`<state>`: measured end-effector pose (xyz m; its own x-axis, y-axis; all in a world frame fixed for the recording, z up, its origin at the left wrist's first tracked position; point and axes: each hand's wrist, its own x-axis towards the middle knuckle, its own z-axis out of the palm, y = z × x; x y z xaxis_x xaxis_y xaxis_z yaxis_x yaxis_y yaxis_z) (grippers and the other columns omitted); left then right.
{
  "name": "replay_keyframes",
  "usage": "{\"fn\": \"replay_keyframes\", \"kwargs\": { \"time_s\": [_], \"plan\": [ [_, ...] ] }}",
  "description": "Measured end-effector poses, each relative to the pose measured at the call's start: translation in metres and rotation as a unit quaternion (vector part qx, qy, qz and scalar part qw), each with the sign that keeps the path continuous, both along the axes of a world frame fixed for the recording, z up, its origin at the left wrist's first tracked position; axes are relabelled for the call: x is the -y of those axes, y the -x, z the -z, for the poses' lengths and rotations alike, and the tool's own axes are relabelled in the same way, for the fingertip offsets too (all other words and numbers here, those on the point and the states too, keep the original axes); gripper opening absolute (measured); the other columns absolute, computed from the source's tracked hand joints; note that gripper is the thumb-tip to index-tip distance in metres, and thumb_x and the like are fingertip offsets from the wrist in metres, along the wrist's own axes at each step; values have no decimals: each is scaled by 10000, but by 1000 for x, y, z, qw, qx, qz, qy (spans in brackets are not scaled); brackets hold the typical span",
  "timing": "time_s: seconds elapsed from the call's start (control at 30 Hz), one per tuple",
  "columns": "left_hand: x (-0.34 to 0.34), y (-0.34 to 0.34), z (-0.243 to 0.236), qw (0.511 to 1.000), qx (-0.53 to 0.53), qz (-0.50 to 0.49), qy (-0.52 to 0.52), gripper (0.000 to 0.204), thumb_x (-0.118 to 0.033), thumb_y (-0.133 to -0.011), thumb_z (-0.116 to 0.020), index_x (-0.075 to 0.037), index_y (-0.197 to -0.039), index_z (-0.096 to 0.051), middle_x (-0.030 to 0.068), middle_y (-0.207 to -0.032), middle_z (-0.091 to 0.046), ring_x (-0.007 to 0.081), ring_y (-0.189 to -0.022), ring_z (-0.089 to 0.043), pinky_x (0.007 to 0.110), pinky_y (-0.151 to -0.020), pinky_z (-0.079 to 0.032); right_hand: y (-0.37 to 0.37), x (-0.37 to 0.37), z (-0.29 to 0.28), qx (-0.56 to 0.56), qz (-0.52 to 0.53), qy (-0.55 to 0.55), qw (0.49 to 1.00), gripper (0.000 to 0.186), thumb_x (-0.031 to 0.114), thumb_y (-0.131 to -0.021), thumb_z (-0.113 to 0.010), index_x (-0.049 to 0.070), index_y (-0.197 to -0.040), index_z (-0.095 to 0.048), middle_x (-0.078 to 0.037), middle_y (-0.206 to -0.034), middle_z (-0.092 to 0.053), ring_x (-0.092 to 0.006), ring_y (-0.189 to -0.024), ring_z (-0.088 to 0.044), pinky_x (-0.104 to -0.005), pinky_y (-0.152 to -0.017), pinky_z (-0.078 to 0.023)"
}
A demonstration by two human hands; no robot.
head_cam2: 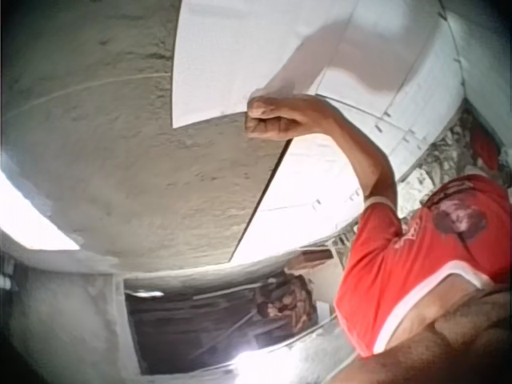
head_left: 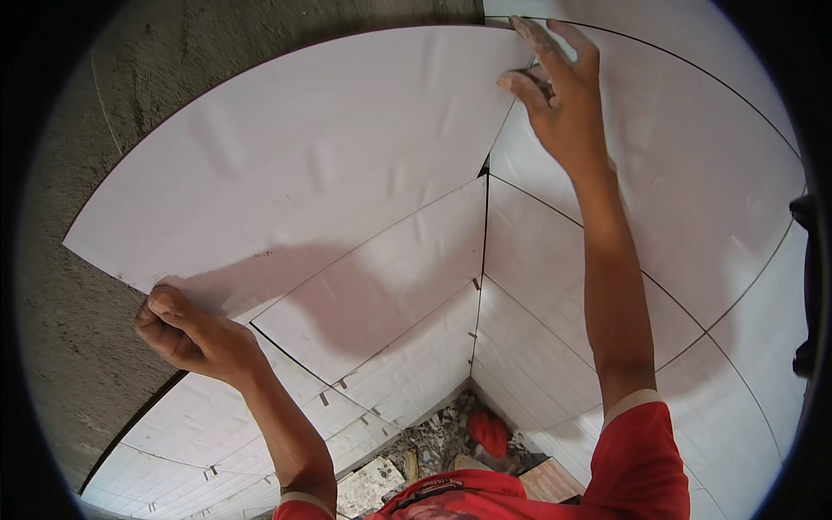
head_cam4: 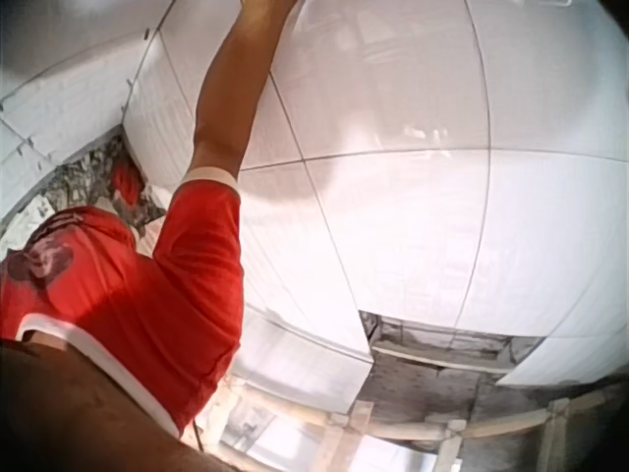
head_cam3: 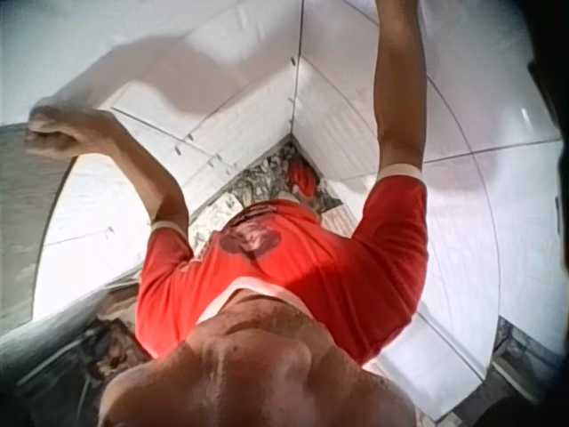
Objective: The person spreads cement onto the back of a white ceramic tile using a trowel, then positions the tile on a wall and presses it into place. The person inserts tile spacers between tiles to maintain even gaps.
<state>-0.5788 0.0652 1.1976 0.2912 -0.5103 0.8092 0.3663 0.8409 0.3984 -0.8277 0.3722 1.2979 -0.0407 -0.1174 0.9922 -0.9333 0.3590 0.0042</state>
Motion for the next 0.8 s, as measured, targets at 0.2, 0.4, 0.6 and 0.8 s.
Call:
{"fn": "replay_keyframes", "kwargs": {
  "time_s": [0.2,0.4,0.6,0.8],
  "plan": [
    [4,-1,2,1000,4,4,-9,326,-399,-1062,-612,-98,-950,-556,-30,-900,-502,10,-812,-543,199,-764,-497,-6,-14,-32,-92,38,-101,990,454,34,-864,-777,45,-1307,-674,-140,-1178,-613,-255,-1061,-623,-319,-816,-564],
    [2,-1,1,999,5,30,-17,403,-482,-1038,-625,-91,-993,-537,-32,-856,-536,22,-764,-553,194,-722,-494,-4,-9,-53,120,-119,-103,980,177,7,-915,-742,-21,-1048,-629,-56,-957,-661,-101,-647,-568,-261,-595,-520],
    [-8,8,-4,1000,-3,27,-5,378,-470,-1028,-644,-102,-999,-562,-31,-823,-579,36,-744,-589,212,-679,-518,9,-4,-64,199,-174,-105,959,205,40,-924,-746,-26,-1084,-635,-98,-1003,-699,-127,-800,-656,-289,-626,-551],
    [-8,15,-5,1000,7,0,-4,376,-439,-1034,-638,-68,-1007,-580,-4,-863,-603,45,-739,-615,228,-656,-575,13,-3,-70,221,-106,-120,962,289,74,-923,-757,-33,-1167,-642,-97,-981,-705,-159,-848,-677,-297,-663,-580]
  ]
}}
